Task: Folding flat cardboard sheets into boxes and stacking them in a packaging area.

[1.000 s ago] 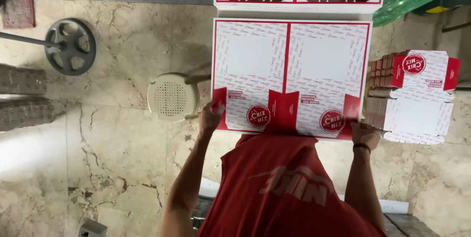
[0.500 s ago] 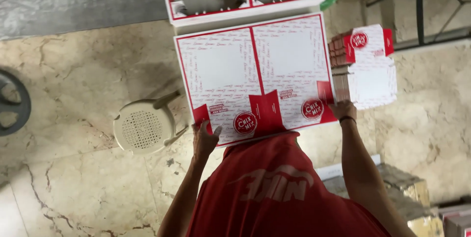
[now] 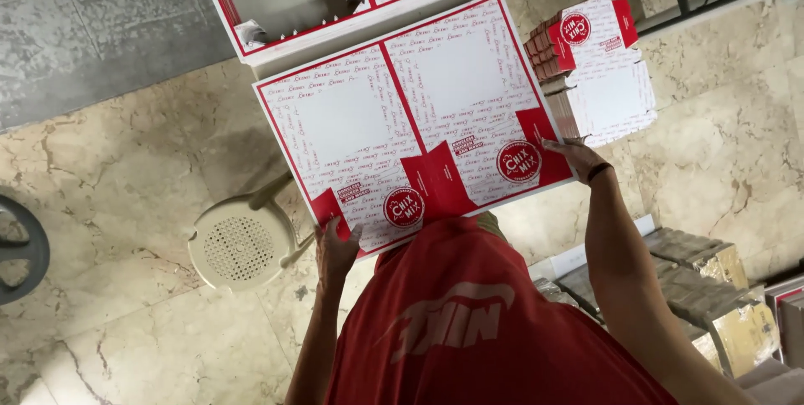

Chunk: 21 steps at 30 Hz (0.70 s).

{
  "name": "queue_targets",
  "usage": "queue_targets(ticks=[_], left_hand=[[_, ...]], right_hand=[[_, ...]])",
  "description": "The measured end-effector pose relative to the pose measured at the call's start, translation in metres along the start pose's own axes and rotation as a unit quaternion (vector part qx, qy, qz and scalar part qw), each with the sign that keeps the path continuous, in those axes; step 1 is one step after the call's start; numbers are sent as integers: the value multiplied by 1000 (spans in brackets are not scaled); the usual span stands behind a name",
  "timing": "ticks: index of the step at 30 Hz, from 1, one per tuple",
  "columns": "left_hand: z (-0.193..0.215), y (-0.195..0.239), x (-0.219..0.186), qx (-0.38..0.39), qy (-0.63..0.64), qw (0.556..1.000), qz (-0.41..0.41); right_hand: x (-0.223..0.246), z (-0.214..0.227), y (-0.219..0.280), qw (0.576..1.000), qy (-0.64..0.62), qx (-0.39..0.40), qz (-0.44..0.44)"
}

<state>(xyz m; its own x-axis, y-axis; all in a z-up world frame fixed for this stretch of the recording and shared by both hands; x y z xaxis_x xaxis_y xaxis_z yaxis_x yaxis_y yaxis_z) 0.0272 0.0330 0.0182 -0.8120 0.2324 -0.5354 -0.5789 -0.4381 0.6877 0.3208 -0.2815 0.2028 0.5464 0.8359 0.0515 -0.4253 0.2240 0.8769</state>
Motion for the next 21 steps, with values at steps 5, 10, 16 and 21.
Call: queue_targets(ticks=[5, 10, 16, 21], left_hand=[[2, -4, 9, -34, 6, 999, -12], [33, 1, 15, -123, 47, 991, 8], [14, -8, 63, -148, 91, 985, 10], [11, 2, 77, -112, -41, 991, 61]], right_hand=[[-95, 8, -167, 936, -313, 158, -38], [-110, 16, -180, 953, -248, 153, 79], [-145, -5, -236, 915, -322, 154, 191], [-165, -44, -212, 903, -368, 166, 145]])
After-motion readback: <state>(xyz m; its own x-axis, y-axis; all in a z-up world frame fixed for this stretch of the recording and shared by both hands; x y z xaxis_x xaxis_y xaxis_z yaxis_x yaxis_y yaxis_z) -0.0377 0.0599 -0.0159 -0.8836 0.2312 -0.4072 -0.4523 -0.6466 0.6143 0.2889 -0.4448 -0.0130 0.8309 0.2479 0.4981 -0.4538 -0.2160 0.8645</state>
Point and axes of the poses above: each hand's wrist, its own y-axis away from the middle knuckle, its own z-axis out of the back of the hand, x = y × z, the point moved 5 cm from there along -y, towards the middle knuckle, and after that the axes turned 10 degrees about -z, right-handed, at the moved point
